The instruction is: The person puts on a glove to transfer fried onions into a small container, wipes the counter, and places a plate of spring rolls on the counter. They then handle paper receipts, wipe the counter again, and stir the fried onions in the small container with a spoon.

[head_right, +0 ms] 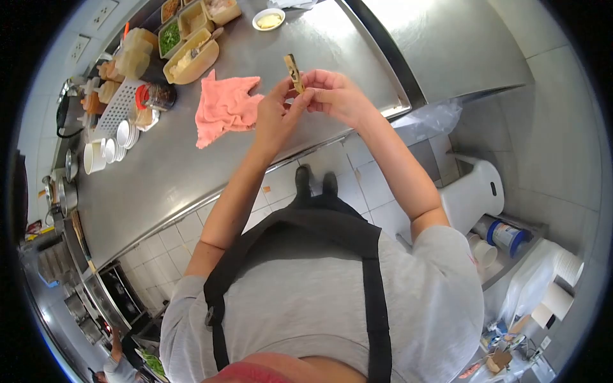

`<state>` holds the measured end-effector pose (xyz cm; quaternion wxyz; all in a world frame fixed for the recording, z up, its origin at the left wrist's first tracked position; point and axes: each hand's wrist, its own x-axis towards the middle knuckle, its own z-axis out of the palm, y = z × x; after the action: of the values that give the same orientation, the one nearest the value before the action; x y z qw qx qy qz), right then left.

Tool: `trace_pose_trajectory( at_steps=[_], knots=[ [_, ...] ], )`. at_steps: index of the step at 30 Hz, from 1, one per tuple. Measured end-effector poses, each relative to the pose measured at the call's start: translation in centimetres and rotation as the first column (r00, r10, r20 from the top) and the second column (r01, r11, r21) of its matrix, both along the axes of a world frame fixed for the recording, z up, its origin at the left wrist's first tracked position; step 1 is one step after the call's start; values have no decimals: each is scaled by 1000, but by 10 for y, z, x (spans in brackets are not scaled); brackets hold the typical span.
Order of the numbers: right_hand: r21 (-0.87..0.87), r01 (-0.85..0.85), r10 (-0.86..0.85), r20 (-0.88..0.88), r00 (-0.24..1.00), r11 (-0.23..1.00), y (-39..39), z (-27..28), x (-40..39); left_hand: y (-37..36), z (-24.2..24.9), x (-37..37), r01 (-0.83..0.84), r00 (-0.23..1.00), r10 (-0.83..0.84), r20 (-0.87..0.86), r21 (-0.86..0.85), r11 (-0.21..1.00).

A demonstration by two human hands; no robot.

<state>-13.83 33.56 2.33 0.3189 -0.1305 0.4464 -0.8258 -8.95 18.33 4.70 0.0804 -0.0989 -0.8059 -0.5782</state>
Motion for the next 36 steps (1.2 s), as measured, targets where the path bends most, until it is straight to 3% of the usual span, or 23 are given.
trace_pose_trajectory(
  at_steps=[3, 5, 6, 8, 9, 12, 13, 15, 17, 19, 21, 23, 24, 25, 26, 27, 28, 29, 30, 32, 33, 35, 36],
  knots=[
    [20, 16, -16, -12, 1000, 1000, 8, 1, 21, 9, -2, 11, -46, 997, 48, 58, -42, 998],
    [233, 7, 4, -46, 999, 972, 17, 9, 34, 10, -9, 18, -64, 997, 56, -48, -185, 981],
    [237, 12, -2, -45, 999, 971, 22, 15, 43, 10, -12, 22, -58, 998, 50, -46, -181, 982],
    [444, 273, -159, -278, 947, 853, 30, 28, 61, 5, -13, 27, -106, 951, -41, -305, -448, 888],
    [444, 290, -173, -284, 943, 848, 35, 32, 68, 4, -15, 31, -94, 949, -55, -311, -445, 890],
    [600, 264, -38, -363, 931, 755, 38, 36, 99, -6, -23, 53, -12, 932, -187, -310, -541, 841],
    [605, 272, -81, -324, 943, 748, 27, 29, 125, -20, -25, 71, 51, 928, -254, -273, -581, 812],
    [686, 161, 126, -348, 929, 710, 15, 24, 141, -41, -30, 92, 104, 917, -316, -242, -621, 777],
    [724, 181, 121, -344, 931, 666, 0, 8, 164, -61, -39, 115, 228, 904, -407, -129, -661, 715],
    [874, 124, 270, -276, 922, 469, -11, -25, 183, -82, -66, 135, 249, 878, -434, -202, -582, 774],
    [845, 80, 128, -173, 977, 529, -11, -73, 205, -104, -97, 146, 283, 844, -458, -279, -494, 822],
    [806, 51, -6, -58, 998, 590, -16, -104, 222, -127, -115, 143, 78, 901, -360, -241, -728, 682],
    [765, 84, -154, 20, 988, 638, -18, -114, 230, -135, -118, 139, 96, 893, -382, -238, -729, 678],
    [723, 129, -291, 104, 951, 678, -21, -122, 236, -139, -113, 132, 270, 958, -251, 137, -724, 635],
    [722, 143, -311, 104, 945, 677, -25, -129, 240, -143, -113, 125, 432, 867, -82, 491, -661, 614],
    [680, 192, -385, 143, 912, 708, -29, -136, 243, -148, -122, 116, 443, 866, -98, 490, -663, 603],
    [635, 245, -452, 185, 873, 733, -35, -141, 244, -154, -144, 107, 258, 966, -178, 188, -747, 613],
    [632, 257, -465, 186, 865, 731, -40, -145, 245, -157, -165, 96, 59, 960, -246, -132, -763, 643],
    [602, 259, -472, 226, 852, 755, -45, -149, 246, -158, -184, 83, 70, 957, -261, -130, -767, 638],
    [558, 264, -490, 302, 818, 786, -56, -148, 246, -152, -217, 58, 59, 995, -98, 14, -879, 473],
    [554, 275, -500, 307, 810, 786, -59, -151, 246, -145, -229, 50, 68, 993, -113, 16, -882, 466],
    [534, 255, -477, 331, 814, 806, -63, -154, 244, -132, -233, 42, 141, 989, -124, 76, -711, 689],
    [545, 267, -494, 324, 807, 795, -65, -155, 244, -129, -235, 38, 152, 987, -140, 76, -717, 681]
  ],
)
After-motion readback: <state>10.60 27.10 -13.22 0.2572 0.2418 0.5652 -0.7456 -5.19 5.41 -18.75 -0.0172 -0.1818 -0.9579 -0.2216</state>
